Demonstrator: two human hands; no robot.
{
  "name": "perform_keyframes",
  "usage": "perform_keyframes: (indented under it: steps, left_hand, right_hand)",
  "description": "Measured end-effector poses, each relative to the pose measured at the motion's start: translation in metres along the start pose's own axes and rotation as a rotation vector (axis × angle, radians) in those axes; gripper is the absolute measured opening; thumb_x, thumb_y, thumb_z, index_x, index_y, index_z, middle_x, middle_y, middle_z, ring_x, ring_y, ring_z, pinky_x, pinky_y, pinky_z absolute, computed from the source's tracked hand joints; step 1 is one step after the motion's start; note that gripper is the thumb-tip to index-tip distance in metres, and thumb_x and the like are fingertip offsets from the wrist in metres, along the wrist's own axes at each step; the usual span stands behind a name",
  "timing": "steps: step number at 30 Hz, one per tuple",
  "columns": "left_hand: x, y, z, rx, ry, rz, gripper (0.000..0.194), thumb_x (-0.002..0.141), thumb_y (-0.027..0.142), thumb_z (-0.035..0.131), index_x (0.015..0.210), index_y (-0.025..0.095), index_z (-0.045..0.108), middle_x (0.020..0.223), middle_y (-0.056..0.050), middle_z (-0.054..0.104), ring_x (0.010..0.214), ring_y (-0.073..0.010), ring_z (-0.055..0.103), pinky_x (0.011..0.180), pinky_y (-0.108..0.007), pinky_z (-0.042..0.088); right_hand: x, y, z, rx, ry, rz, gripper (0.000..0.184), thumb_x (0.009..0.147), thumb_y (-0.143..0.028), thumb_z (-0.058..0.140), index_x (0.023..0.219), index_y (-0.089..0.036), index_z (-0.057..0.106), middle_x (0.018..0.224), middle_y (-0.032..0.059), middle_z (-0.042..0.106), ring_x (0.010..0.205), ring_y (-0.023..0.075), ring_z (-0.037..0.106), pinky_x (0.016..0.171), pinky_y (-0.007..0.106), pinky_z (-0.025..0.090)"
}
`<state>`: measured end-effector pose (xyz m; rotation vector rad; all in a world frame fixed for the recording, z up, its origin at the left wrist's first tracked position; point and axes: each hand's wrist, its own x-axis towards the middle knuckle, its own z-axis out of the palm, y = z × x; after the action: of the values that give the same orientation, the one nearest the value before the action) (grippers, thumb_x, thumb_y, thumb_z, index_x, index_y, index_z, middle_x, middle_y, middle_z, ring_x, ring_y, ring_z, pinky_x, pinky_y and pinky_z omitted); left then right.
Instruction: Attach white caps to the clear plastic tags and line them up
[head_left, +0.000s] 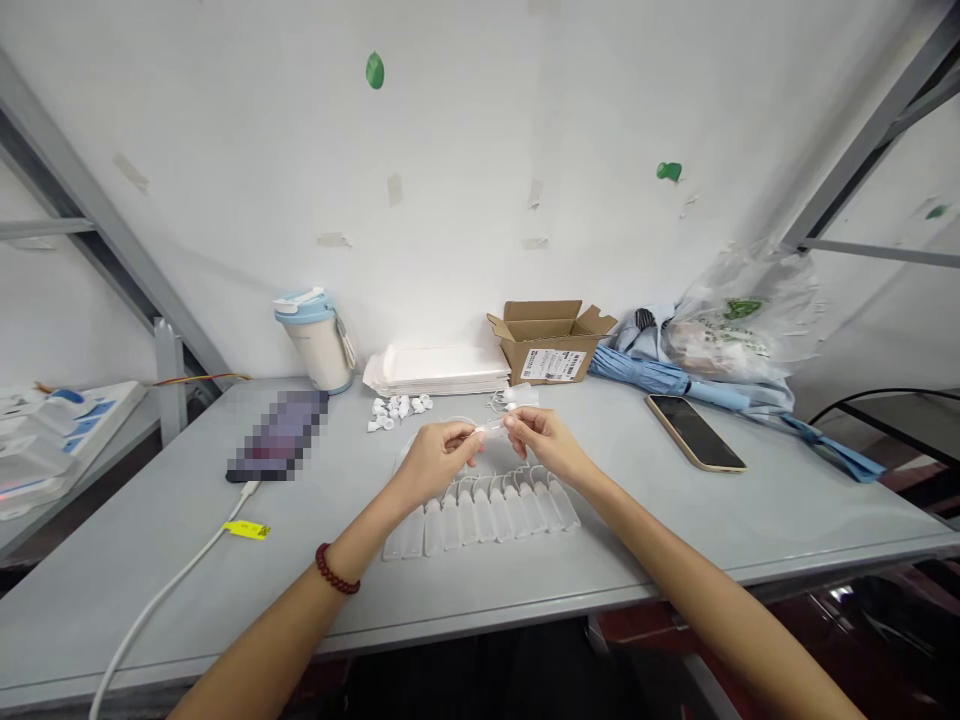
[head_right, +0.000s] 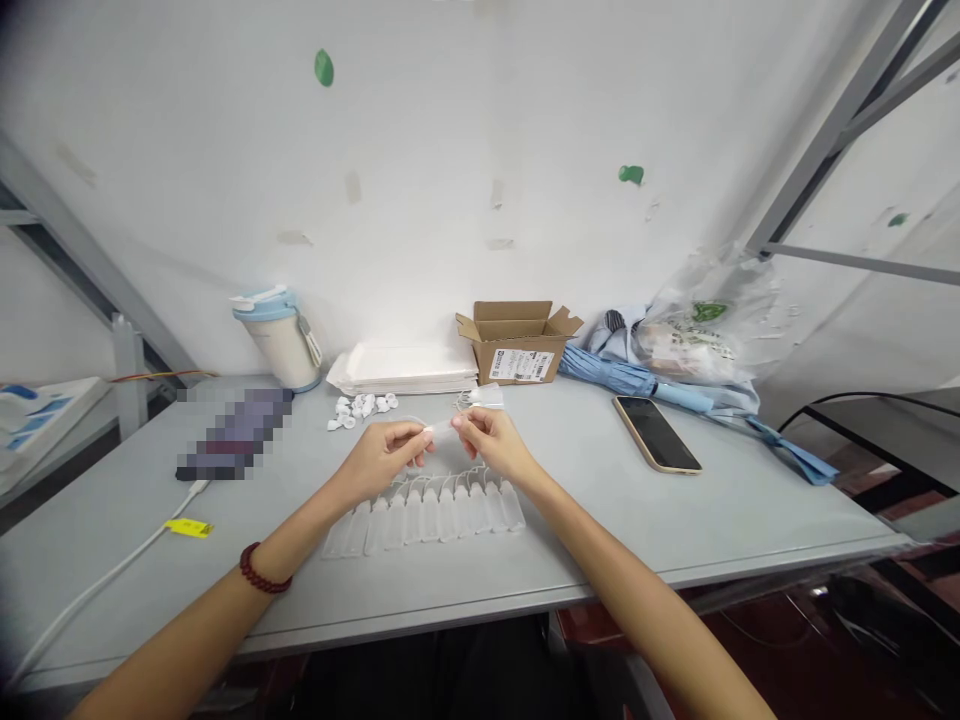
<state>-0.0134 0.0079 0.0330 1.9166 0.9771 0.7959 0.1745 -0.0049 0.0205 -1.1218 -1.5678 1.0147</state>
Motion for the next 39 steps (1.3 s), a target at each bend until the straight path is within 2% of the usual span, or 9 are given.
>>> perform_keyframes:
  steps: [6, 9, 13, 17, 23, 28, 32, 35, 39]
  left_hand:
    - [-0.001, -0.002, 0.002, 0.208, 0.074, 0.217, 0.022, 0.084, 0.03, 0.047, 0.071, 0.017, 0.058, 0.067, -0.002, 0.056, 0.064, -0.014, 0.051, 0.062, -0.024, 0.04]
    - [-0.001, -0.004, 0.002, 0.243, 0.074, 0.25, 0.021, 0.085, 0.03, 0.046, 0.074, 0.017, 0.058, 0.068, -0.002, 0.056, 0.064, -0.0138, 0.049, 0.061, -0.024, 0.039]
    - [0.001, -0.006, 0.002, 0.107, 0.031, 0.096, 0.028, 0.085, 0.038, 0.045, 0.074, 0.017, 0.06, 0.068, -0.002, 0.06, 0.063, -0.0144, 0.054, 0.061, -0.024, 0.041]
    - [0.005, -0.009, 0.002, -0.069, -0.017, -0.053, 0.04, 0.085, 0.046, 0.041, 0.069, 0.015, 0.059, 0.064, -0.003, 0.061, 0.057, -0.0137, 0.055, 0.056, -0.025, 0.043]
    - [0.006, -0.008, 0.003, -0.25, -0.102, -0.222, 0.039, 0.082, 0.049, 0.045, 0.072, 0.013, 0.057, 0.061, -0.001, 0.057, 0.05, -0.0121, 0.055, 0.048, -0.024, 0.042]
    - [0.004, -0.005, -0.002, -0.443, -0.112, -0.348, 0.038, 0.081, 0.048, 0.048, 0.064, 0.014, 0.052, 0.052, 0.002, 0.05, 0.044, -0.0094, 0.048, 0.047, -0.023, 0.039]
    - [0.004, -0.007, -0.008, -0.585, -0.165, -0.441, 0.034, 0.078, 0.045, 0.052, 0.062, 0.015, 0.048, 0.05, 0.004, 0.043, 0.04, -0.0069, 0.04, 0.044, -0.021, 0.035]
    - [0.005, -0.008, -0.01, -0.603, -0.199, -0.467, 0.035, 0.077, 0.046, 0.055, 0.062, 0.015, 0.049, 0.049, 0.006, 0.041, 0.039, -0.006, 0.037, 0.043, -0.021, 0.033]
    - [0.004, -0.007, -0.009, -0.546, -0.21, -0.403, 0.039, 0.076, 0.051, 0.056, 0.065, 0.013, 0.053, 0.052, 0.006, 0.041, 0.041, -0.0052, 0.036, 0.046, -0.022, 0.033]
  right_hand:
    - [0.001, 0.003, 0.0, 0.017, -0.002, 0.046, 0.045, 0.078, -0.055, 0.053, 0.054, -0.018, 0.044, 0.046, -0.0045, 0.044, 0.042, 0.008, 0.042, 0.05, 0.025, 0.034]
    - [0.001, 0.003, 0.001, 0.059, 0.002, 0.072, 0.046, 0.077, -0.055, 0.055, 0.053, -0.018, 0.042, 0.046, -0.0048, 0.043, 0.042, 0.0077, 0.041, 0.049, 0.024, 0.033]
    - [0.0, 0.002, 0.003, 0.116, 0.001, 0.098, 0.046, 0.076, -0.056, 0.056, 0.055, -0.017, 0.046, 0.05, -0.0033, 0.046, 0.045, 0.0081, 0.042, 0.05, 0.025, 0.035]
    - [0.0, 0.003, 0.004, 0.148, 0.01, 0.084, 0.04, 0.073, -0.055, 0.06, 0.072, -0.015, 0.057, 0.057, -0.002, 0.053, 0.048, 0.0088, 0.044, 0.051, 0.025, 0.037]
    - [-0.001, 0.002, 0.005, 0.141, 0.017, 0.086, 0.04, 0.075, -0.053, 0.059, 0.087, -0.014, 0.061, 0.062, -0.0001, 0.058, 0.048, 0.0089, 0.047, 0.052, 0.025, 0.04]
    - [-0.004, 0.002, 0.007, -0.107, 0.031, -0.079, 0.035, 0.078, -0.045, 0.06, 0.098, -0.017, 0.065, 0.065, 0.0001, 0.058, 0.056, 0.0112, 0.05, 0.055, 0.025, 0.042]
    - [-0.006, 0.003, 0.011, -0.285, 0.032, -0.212, 0.029, 0.081, -0.04, 0.057, 0.099, -0.02, 0.067, 0.074, 0.0035, 0.062, 0.063, 0.0144, 0.052, 0.058, 0.027, 0.042]
    - [-0.007, 0.003, 0.011, -0.318, 0.028, -0.222, 0.029, 0.084, -0.04, 0.054, 0.097, -0.018, 0.068, 0.066, 0.0027, 0.059, 0.059, 0.0142, 0.05, 0.057, 0.027, 0.04]
    - [-0.007, 0.0, 0.008, -0.303, 0.032, -0.192, 0.028, 0.083, -0.039, 0.054, 0.09, -0.016, 0.069, 0.065, 0.0024, 0.059, 0.059, 0.0136, 0.048, 0.057, 0.026, 0.039]
